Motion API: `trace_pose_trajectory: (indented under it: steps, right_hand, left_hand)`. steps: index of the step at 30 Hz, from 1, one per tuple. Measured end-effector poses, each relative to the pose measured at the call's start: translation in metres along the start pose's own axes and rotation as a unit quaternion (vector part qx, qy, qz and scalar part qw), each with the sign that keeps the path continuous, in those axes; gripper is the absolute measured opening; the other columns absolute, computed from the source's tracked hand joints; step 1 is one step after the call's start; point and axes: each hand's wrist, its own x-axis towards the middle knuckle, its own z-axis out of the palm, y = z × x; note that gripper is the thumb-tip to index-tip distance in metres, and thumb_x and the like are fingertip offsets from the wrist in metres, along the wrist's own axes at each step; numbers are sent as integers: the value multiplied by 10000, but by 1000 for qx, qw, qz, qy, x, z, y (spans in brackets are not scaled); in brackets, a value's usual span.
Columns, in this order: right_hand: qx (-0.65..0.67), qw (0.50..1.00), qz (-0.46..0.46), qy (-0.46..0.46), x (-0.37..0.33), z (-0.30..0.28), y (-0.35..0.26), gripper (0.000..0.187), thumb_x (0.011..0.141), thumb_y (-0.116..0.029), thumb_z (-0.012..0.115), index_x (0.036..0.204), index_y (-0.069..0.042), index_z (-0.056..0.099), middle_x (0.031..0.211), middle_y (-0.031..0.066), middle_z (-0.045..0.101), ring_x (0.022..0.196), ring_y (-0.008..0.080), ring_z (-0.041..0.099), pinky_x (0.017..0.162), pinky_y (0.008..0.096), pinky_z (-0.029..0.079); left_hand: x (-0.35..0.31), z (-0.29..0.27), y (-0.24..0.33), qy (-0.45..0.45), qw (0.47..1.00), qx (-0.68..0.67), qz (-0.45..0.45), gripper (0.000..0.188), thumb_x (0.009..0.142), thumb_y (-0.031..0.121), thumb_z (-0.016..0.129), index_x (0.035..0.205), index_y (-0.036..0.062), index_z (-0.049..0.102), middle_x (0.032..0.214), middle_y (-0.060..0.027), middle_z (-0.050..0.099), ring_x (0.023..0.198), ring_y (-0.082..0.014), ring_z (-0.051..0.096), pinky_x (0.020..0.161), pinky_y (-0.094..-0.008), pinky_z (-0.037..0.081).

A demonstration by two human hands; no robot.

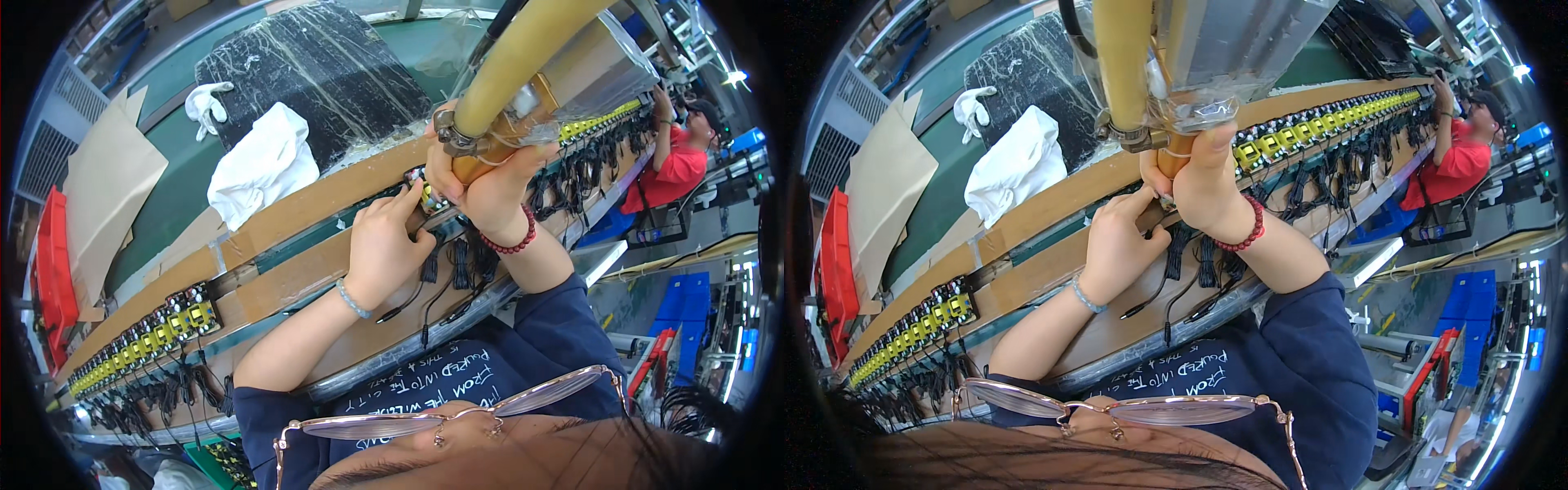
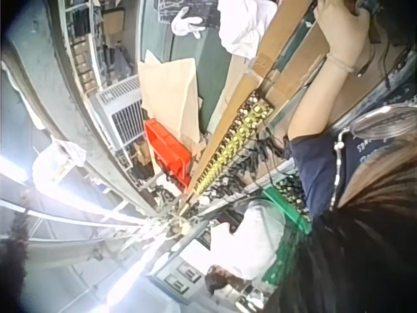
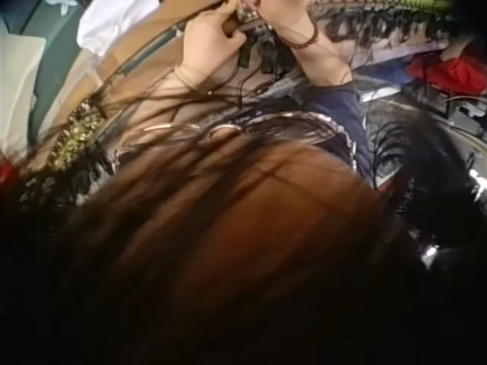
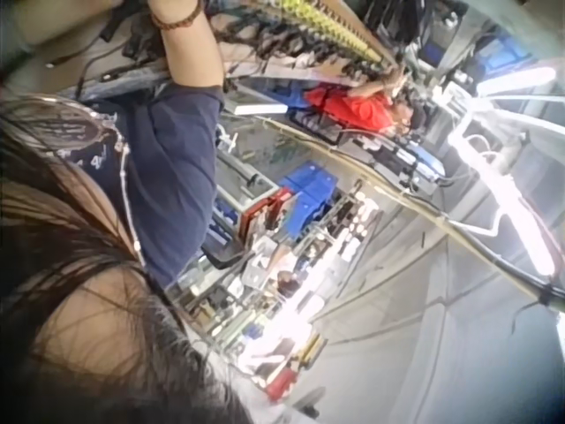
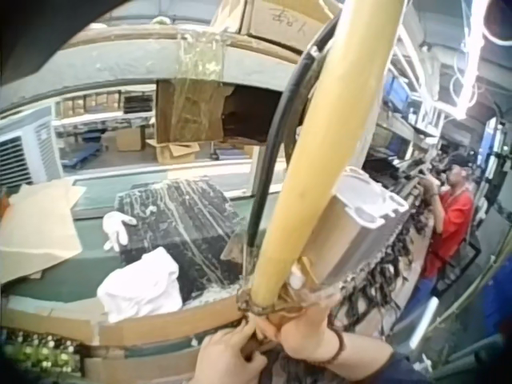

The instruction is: The person applies adhesive to electronic circuit boards using a dispenser tool and slides the boards along the assembly track by hand.

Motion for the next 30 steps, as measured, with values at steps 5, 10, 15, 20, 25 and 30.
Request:
trace_pose_trajectory:
  steps: [5, 10, 15, 20, 25, 30]
  right_hand:
    - [4, 1000, -5, 16, 4, 2, 0, 1054, 663, -896, 141, 1036, 32, 472, 442, 14, 394, 341, 93, 336, 363, 227, 288]
    - [-9, 1000, -1, -8, 6, 0, 2, 1038, 677, -884, 149, 1063, 25, 467, 445, 16, 394, 341, 93, 331, 360, 225, 288]
    - [5, 1000, -11, 19, 5, 6, 3, 1035, 678, -883, 152, 1067, 23, 467, 442, 18, 394, 342, 92, 327, 366, 223, 294]
    - [-9, 1000, -4, -21, 7, -2, 4, 1012, 684, -877, 150, 1114, -17, 464, 441, 15, 393, 350, 91, 335, 373, 225, 300]
    - [-1, 1000, -13, -5, 6, 2, 2, 978, 696, -867, 164, 1131, -48, 472, 448, 9, 398, 355, 90, 341, 386, 222, 306]
    - [6, 1000, -23, -18, 4, 3, -1, 907, 743, -827, 201, 1062, -21, 469, 467, 10, 394, 383, 83, 360, 394, 220, 320]
  left_hand:
    - [1, -3, -1, -31, 999, -19, -18, 607, 634, 116, 626, 1230, 36, 547, 1130, -192, 610, 1016, -285, 573, 884, -388, 423]
    - [2, -5, -2, -37, 999, -26, -15, 616, 632, 109, 620, 1238, 28, 538, 1144, -188, 603, 1028, -290, 566, 898, -388, 420]
    - [2, -3, -4, -38, 999, -32, -5, 618, 632, 105, 618, 1237, 15, 533, 1155, -181, 599, 1031, -297, 562, 902, -391, 418]
    - [2, -4, -4, -25, 999, -37, 12, 610, 635, 100, 614, 1230, 0, 528, 1148, -177, 599, 1029, -307, 559, 902, -394, 418]
    - [2, -2, -4, 29, 998, -37, 48, 500, 635, 78, 640, 1124, -4, 576, 953, -182, 632, 915, -329, 587, 821, -406, 468]
    - [1, -3, -3, 21, 998, -32, 42, 501, 638, 84, 642, 1125, -13, 576, 975, -184, 631, 935, -328, 586, 835, -405, 464]
